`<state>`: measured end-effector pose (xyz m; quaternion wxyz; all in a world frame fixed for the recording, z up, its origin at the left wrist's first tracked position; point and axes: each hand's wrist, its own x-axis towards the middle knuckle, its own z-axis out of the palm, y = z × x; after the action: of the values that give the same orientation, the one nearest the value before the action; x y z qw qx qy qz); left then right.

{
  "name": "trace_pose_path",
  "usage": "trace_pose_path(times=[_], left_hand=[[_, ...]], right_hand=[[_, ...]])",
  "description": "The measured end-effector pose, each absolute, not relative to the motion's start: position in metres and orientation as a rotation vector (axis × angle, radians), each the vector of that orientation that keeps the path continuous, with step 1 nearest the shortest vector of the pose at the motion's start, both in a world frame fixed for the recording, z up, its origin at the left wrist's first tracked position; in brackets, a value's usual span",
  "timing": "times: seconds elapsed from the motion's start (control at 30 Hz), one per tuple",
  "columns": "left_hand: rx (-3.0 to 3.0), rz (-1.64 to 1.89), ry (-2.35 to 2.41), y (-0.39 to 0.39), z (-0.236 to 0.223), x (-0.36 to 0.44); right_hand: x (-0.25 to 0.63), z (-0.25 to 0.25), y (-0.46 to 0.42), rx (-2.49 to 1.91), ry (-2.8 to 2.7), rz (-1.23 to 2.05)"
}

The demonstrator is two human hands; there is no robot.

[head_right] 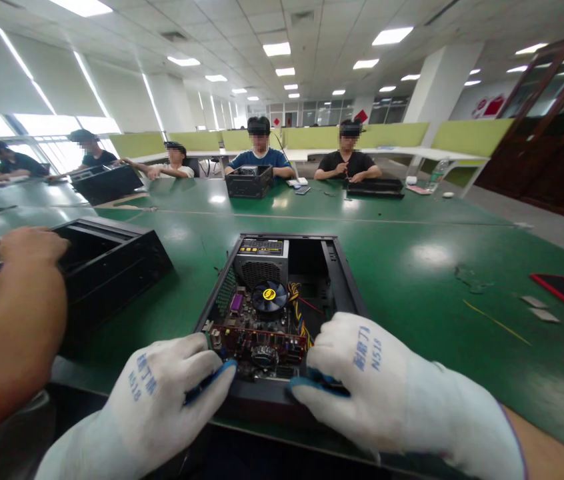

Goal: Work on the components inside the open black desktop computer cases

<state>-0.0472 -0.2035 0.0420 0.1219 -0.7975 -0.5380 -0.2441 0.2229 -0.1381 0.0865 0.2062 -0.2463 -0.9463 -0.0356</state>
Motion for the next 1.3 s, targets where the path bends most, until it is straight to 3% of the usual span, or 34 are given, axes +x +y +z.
trace_pose_path(times=[0.4,0.8,1.3], left_hand=[[-2.305,-0.701,-1.609,-0.203,0.041,-0.043],[-2.312,-0.727,-1.617,-0.203,0.041,-0.043],[-2.313,-0.758,-1.63,-0.203,0.04,-0.042]], right_hand=[[0.138,0.062,-0.028,-0.913,-3.296,-0.471],[0.13,0.054,-0.03,-0.707,-3.454,-0.454],[0.164,0.079,-0.034,-1.31,-3.337,-0.39]])
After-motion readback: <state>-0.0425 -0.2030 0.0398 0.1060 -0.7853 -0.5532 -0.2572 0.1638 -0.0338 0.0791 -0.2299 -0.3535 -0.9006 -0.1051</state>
